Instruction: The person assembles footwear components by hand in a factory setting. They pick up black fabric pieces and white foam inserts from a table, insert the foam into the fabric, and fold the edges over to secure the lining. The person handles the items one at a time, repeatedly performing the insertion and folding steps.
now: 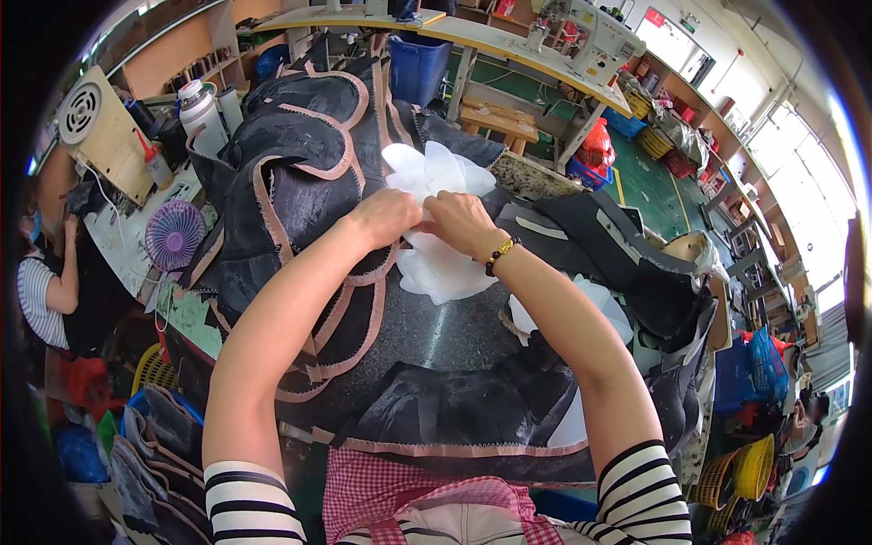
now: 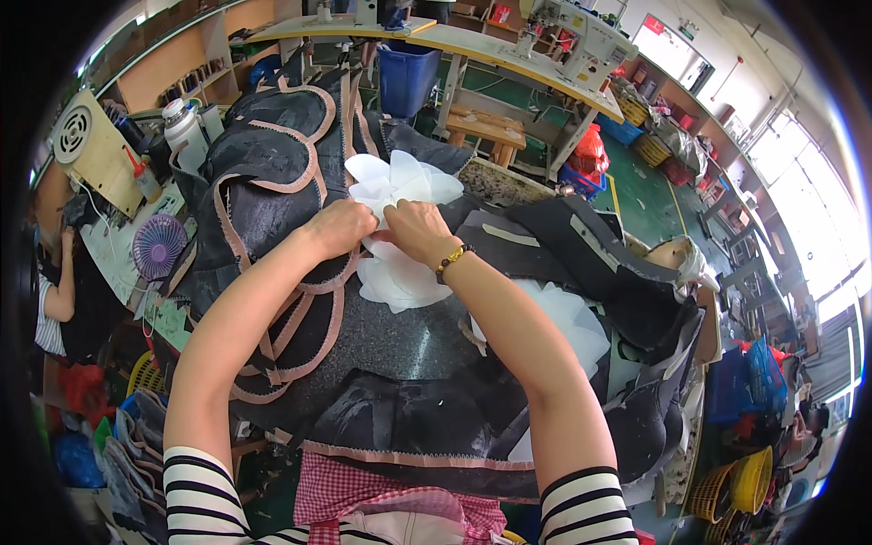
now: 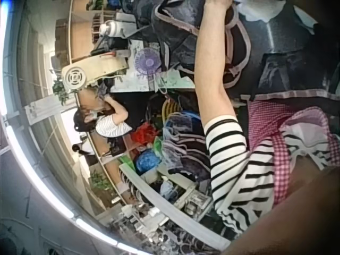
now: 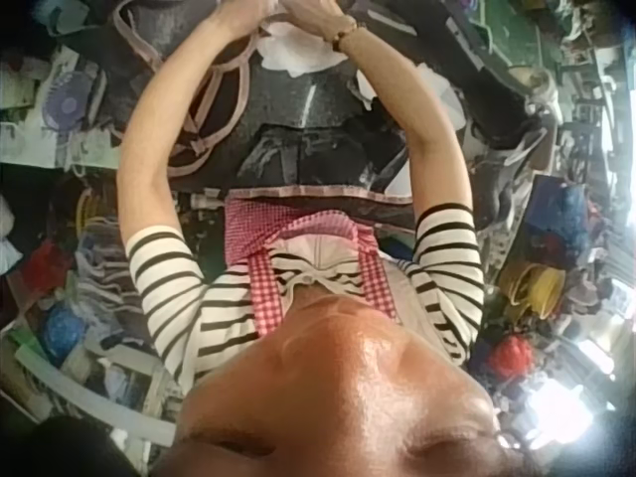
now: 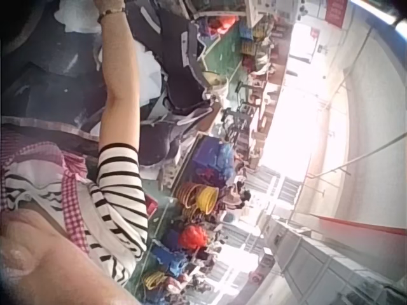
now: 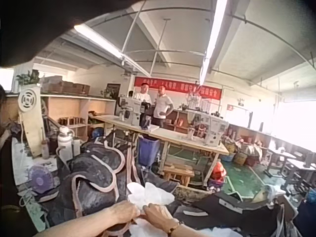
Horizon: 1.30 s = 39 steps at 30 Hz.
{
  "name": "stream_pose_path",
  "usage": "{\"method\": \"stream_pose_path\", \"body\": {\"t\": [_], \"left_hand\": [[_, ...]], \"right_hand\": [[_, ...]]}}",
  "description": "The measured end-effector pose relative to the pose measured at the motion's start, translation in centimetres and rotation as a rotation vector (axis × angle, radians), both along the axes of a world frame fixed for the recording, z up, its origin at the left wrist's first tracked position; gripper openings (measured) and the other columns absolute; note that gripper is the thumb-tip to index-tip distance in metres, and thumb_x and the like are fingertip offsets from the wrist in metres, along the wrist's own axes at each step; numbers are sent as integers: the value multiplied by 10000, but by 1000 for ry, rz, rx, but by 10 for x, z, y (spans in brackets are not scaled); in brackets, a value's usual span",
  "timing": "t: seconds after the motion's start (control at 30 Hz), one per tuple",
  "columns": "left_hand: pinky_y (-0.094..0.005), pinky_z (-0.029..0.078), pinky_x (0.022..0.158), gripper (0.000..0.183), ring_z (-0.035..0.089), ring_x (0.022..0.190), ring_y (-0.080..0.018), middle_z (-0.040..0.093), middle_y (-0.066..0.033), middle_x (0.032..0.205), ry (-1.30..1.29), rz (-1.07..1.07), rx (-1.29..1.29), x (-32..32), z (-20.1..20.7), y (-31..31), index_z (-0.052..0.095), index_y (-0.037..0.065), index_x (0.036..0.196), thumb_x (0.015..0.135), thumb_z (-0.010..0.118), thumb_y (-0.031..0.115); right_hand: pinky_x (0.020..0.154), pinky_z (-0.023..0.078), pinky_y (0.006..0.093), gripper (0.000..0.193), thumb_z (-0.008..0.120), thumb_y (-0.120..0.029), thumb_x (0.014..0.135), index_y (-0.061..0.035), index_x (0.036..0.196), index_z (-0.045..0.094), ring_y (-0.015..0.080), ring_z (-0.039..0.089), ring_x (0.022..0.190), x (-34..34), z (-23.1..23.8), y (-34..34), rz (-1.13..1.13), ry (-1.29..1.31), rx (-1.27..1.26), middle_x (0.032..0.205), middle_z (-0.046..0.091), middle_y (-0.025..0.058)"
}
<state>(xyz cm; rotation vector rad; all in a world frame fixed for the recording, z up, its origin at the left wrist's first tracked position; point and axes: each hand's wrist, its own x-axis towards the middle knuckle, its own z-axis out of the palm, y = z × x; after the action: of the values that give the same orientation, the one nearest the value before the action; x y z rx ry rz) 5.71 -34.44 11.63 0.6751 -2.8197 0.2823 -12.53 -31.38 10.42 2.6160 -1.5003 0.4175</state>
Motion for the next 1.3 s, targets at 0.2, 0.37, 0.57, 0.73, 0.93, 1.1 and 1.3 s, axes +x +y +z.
{"method": "stream_pose_path", "body": {"t": [0.2,0.37,0.57,0.73,0.93,1.1,1.3], "left_hand": [[-457,540,664,385,661,744,-394,647,-223,750,248,186,211,5,-1,2,475,-56,1115,771,628,20],[-476,520,681,300,647,776,-398,636,-202,797,246,284,201,3,-15,6,498,-4,1048,768,603,23],[-439,514,768,148,623,884,-383,619,-188,1018,71,256,129,17,-32,11,604,14,928,799,571,77],[-325,500,855,401,659,952,-250,659,-171,1094,493,-54,832,16,45,143,623,-40,1088,820,704,247],[-260,489,731,232,622,820,-107,689,-71,886,1193,261,1472,49,13,276,649,-37,1036,905,604,149],[-321,479,607,208,634,677,-205,647,-128,744,1152,483,1057,42,-13,320,668,-43,819,891,595,139],[-380,471,734,206,617,824,-273,649,-143,842,1046,501,963,40,-24,331,674,-26,833,898,591,151]], "right_hand": [[621,529,388,143,583,-120,870,4,849,650,296,683,707,-9,-16,-11,139,-297,-69,774,664,158],[449,529,299,153,526,-38,917,36,856,646,215,695,581,-48,12,-20,-408,-1283,260,707,660,110],[881,523,354,294,474,-230,1008,31,999,609,225,675,917,-67,127,47,79,-1445,179,986,686,158],[893,492,339,176,600,-139,894,-15,1019,619,199,608,998,-88,122,200,124,-1224,274,1175,594,152],[683,494,222,263,634,20,838,-4,1096,588,82,572,842,-18,35,296,-137,-1437,672,1360,461,135],[768,526,287,440,725,-44,792,-92,1215,610,229,616,1037,-8,14,316,-100,-903,493,1385,441,181],[790,542,331,245,723,-79,807,-94,1051,713,264,633,1018,-5,19,321,-132,-678,268,1311,523,187]]}}
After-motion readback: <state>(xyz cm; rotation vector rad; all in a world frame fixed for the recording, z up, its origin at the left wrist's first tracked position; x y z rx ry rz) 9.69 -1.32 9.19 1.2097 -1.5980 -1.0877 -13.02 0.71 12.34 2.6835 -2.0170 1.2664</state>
